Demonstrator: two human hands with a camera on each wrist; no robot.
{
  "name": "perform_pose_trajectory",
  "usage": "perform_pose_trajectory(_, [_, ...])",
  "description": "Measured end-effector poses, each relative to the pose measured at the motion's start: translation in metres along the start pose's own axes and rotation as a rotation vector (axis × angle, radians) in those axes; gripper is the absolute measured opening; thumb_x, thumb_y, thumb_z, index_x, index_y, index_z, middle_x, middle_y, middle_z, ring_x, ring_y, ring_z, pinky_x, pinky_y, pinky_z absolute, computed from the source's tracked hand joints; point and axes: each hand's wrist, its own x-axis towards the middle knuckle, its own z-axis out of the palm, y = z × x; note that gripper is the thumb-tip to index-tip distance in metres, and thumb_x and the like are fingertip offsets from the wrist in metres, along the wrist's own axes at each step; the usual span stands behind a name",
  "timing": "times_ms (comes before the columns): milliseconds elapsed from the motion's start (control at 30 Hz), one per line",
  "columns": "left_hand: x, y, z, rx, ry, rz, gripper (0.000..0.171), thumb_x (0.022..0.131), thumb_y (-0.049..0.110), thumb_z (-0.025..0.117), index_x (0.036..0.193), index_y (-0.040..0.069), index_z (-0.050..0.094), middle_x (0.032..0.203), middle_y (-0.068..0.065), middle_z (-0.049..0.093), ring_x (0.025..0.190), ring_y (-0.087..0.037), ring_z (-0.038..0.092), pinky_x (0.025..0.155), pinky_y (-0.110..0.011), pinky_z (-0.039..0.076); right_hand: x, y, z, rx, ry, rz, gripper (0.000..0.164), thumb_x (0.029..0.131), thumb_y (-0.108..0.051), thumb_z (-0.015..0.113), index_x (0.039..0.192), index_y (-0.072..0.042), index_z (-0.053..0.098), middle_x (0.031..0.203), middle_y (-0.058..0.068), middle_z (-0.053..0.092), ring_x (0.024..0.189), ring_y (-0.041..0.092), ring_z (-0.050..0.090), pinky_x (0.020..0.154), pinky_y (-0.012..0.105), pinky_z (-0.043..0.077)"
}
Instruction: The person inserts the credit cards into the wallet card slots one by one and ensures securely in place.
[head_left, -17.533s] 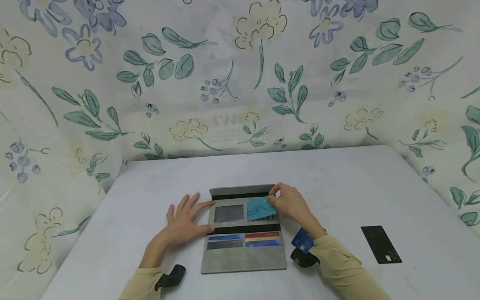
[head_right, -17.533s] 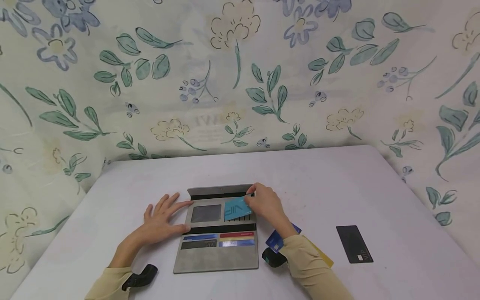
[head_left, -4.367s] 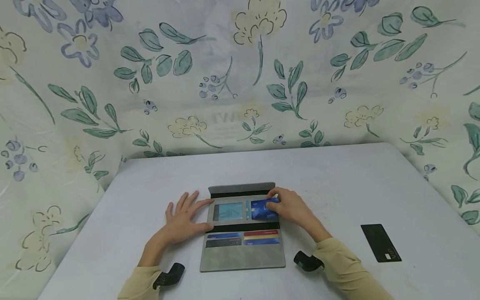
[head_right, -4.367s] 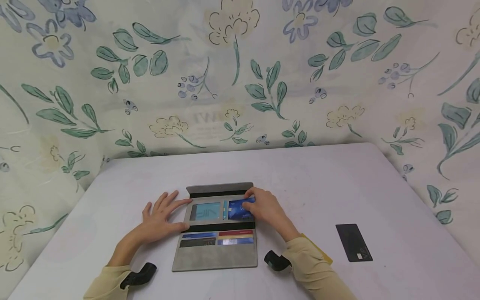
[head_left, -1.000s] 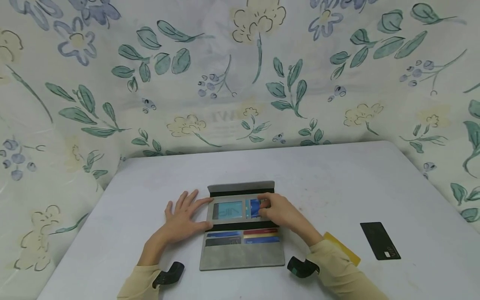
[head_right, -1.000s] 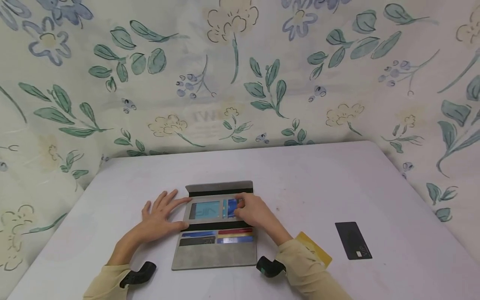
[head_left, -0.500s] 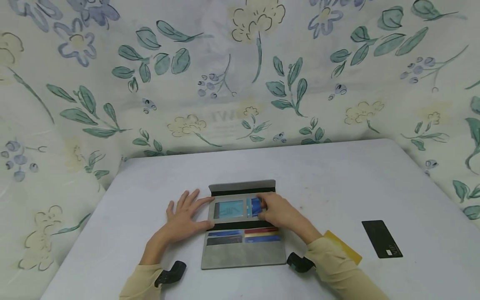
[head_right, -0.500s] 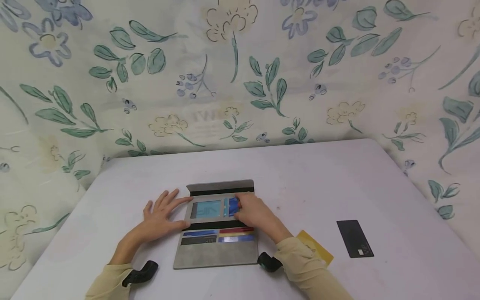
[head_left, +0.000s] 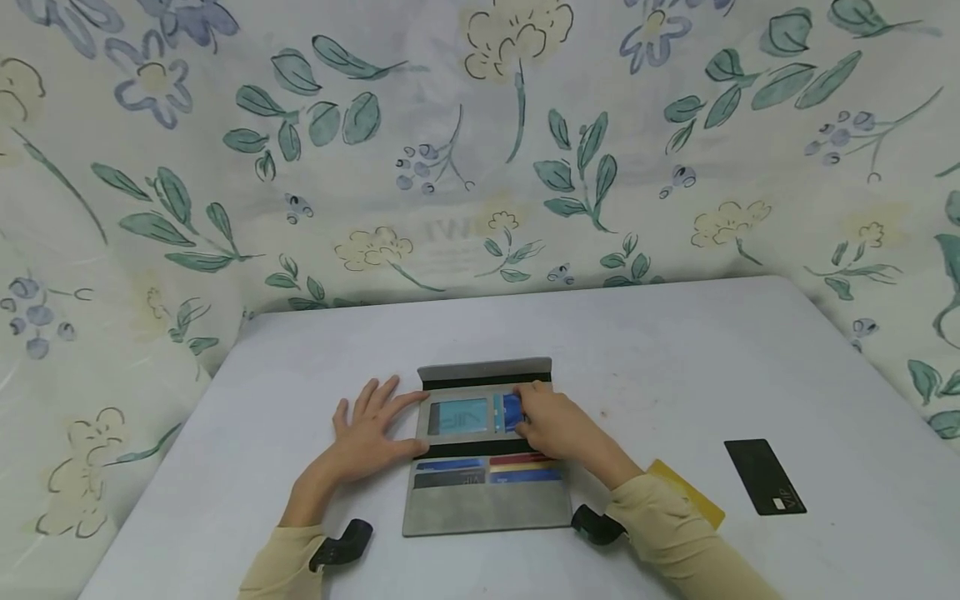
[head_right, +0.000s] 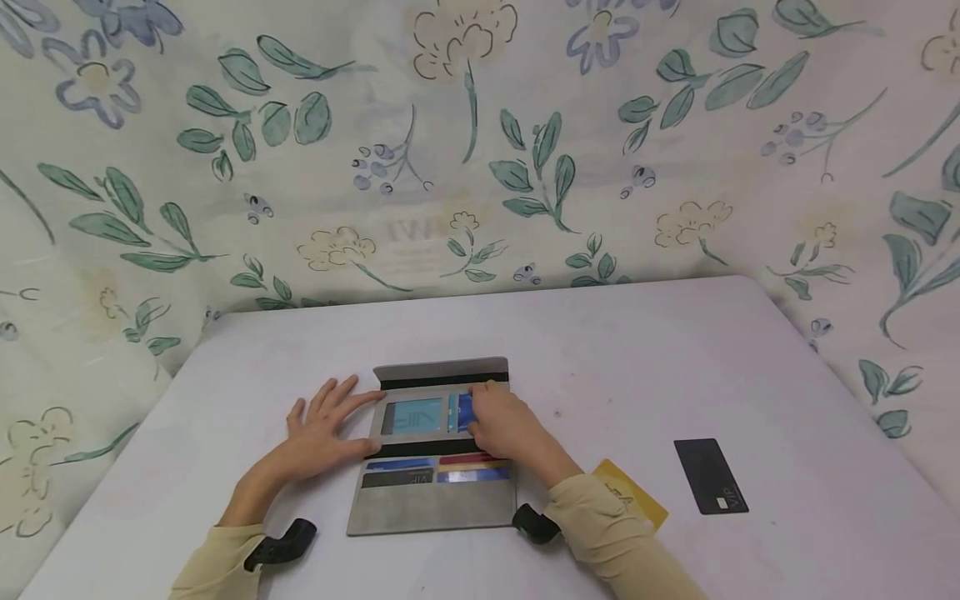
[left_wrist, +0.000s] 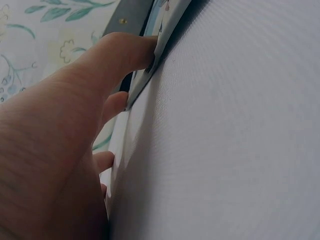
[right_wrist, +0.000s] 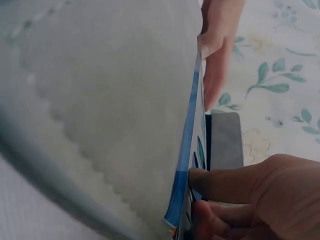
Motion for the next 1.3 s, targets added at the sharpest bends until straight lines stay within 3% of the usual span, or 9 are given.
perform_pose_trajectory(200, [-0.001,-0.001,-0.001,-0.008,-0.001,0.002,0.068,0.081,0.046,0.071,0.142,0.024,0.051,0.161,-0.022,0.021,0.148,-0.047,0.003,0.106,-0.075,-0.009,0.001,-0.008,0.003,0.089,0.037,0.068,0.047,0.091,-0.010,0.069,0.131,0.008,0.054,0.095,0.007,0.061,0.080,0.017,0.055,0.074,0.035,0.051])
perform_pose_trajectory(467, [0.000,-0.001,0.001,-0.005,-0.001,0.002,0.069,0.081,0.048,0.071,0.143,0.024,0.051,0.161,-0.021,0.020,0.148,-0.046,0.002,0.107,-0.074,-0.009,0.001,-0.006,-0.001,0.130,0.012,0.078,0.048,0.088,-0.006,0.072,0.131,0.008,0.055,0.087,0.003,0.056,0.078,0.016,0.052,0.070,0.033,0.047])
perform_pose_trajectory(733, [0.002,0.002,0.003,0.002,-0.005,0.002,0.068,0.082,0.047,0.070,0.144,0.026,0.050,0.162,-0.021,0.020,0.149,-0.045,0.002,0.107,-0.073,-0.009,0.002,0.004,-0.006,0.130,-0.010,0.091,0.051,0.085,-0.008,0.076,0.131,0.004,0.057,0.086,0.002,0.052,0.080,0.016,0.049,0.071,0.031,0.044])
perform_pose_trajectory(1300, [0.000,0.001,0.000,0.006,-0.010,-0.001,0.069,0.082,0.047,0.069,0.144,0.024,0.050,0.162,-0.021,0.020,0.148,-0.046,0.002,0.107,-0.074,-0.009,0.006,0.001,0.003,0.125,0.055,0.087,0.048,0.084,-0.012,0.077,0.125,0.005,0.058,0.085,0.002,0.053,0.077,0.015,0.049,0.066,0.029,0.043])
